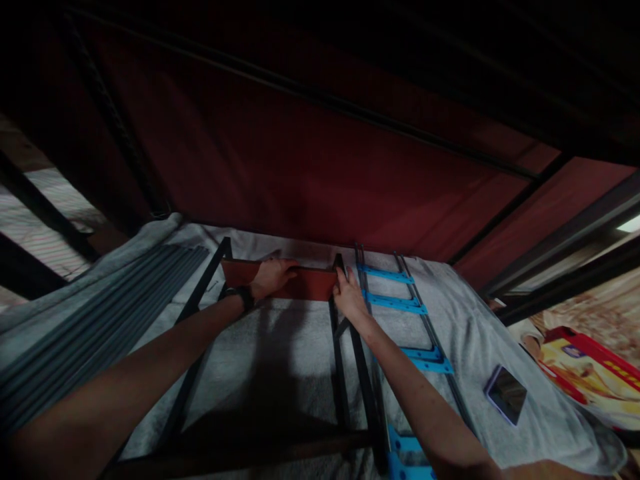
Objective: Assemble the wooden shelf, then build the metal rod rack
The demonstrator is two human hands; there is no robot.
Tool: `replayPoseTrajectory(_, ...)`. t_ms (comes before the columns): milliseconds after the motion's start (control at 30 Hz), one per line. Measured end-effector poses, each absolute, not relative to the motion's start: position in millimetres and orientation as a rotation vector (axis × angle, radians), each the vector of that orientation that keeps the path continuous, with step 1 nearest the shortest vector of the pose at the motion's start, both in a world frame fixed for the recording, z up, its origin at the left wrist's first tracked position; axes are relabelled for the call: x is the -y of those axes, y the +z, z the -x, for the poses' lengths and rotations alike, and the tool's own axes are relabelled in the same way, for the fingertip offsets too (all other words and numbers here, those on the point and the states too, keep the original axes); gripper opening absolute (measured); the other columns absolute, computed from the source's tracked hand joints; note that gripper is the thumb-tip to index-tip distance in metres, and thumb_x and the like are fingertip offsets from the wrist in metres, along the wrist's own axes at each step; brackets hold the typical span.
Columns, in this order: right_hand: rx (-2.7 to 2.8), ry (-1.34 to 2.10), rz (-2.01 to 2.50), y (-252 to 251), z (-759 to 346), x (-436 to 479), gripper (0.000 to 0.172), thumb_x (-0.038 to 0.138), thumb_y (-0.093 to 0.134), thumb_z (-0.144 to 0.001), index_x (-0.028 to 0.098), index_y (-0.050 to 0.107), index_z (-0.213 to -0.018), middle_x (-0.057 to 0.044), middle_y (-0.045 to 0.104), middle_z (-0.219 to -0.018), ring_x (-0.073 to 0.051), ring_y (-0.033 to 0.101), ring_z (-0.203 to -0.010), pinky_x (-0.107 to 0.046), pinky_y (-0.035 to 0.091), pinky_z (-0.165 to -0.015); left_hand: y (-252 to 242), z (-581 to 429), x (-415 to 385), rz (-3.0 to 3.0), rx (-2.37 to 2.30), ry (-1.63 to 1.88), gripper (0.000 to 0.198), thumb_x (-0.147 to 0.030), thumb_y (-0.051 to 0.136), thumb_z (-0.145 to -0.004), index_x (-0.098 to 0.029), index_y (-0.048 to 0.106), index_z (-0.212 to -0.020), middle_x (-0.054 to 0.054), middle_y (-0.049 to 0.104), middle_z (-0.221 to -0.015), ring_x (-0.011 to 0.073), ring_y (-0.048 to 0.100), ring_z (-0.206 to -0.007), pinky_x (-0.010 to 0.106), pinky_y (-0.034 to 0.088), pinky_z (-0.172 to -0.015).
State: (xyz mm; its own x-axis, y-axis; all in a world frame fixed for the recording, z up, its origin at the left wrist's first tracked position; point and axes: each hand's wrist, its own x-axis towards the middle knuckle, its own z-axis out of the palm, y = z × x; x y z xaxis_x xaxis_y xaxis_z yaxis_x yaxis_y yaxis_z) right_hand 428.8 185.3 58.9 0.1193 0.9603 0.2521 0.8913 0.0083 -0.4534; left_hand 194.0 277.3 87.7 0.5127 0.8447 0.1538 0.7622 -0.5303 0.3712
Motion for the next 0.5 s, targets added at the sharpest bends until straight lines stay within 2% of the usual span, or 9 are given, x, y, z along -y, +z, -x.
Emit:
replayPoseTrajectory(100,1.859,0.140,1.913,62,-425,-190,0.060,0.018,0.051,-0.088,0.023,0.045,-0.147,-0.012,0.039,-0.150,-0.028,0.046,-0.135,-0.042,0.038,-0.113,87,-194,-276,-2.492,-1.334,0.473,0.029,-0.026,0.055,-0.088,-0.023,0.071,-0.112,0.011,0.074,-0.107,0.0284,0.066,-0.105,0.041,0.044,-0.098)
replayPoseTrajectory(233,1.798,0.098,1.998,64,-422,-204,0.045,0.022,0.052,-0.091,0.020,0.058,-0.136,-0.014,0.056,-0.131,-0.027,0.059,-0.117,-0.040,0.043,-0.107,86,-192,-274,-2.499,-1.294,0.477,0.025,-0.024,0.054,-0.088,-0.020,0.071,-0.105,0.013,0.075,-0.102,0.0282,0.067,-0.102,0.043,0.041,-0.100)
replayPoseTrajectory(367,1.761,0.158,1.992,63,-425,-213,0.034,0.024,0.051,-0.093,0.019,0.068,-0.122,-0.012,0.070,-0.114,-0.025,0.064,-0.109,-0.037,0.047,-0.101,85,-191,-273,-2.518,-1.238,0.490,0.022,-0.023,0.053,-0.088,-0.017,0.071,-0.100,0.013,0.075,-0.099,0.0267,0.067,-0.101,0.044,0.038,-0.105)
replayPoseTrajectory(500,1.762,0.160,1.969,61,-429,-214,0.030,0.025,0.054,-0.092,0.017,0.070,-0.116,-0.013,0.074,-0.110,-0.026,0.067,-0.106,-0.037,0.050,-0.095,93,-188,-270,-2.510,-1.178,0.550,0.027,-0.022,0.056,-0.087,-0.016,0.069,-0.110,0.013,0.072,-0.113,0.0247,0.065,-0.106,0.040,0.042,-0.104)
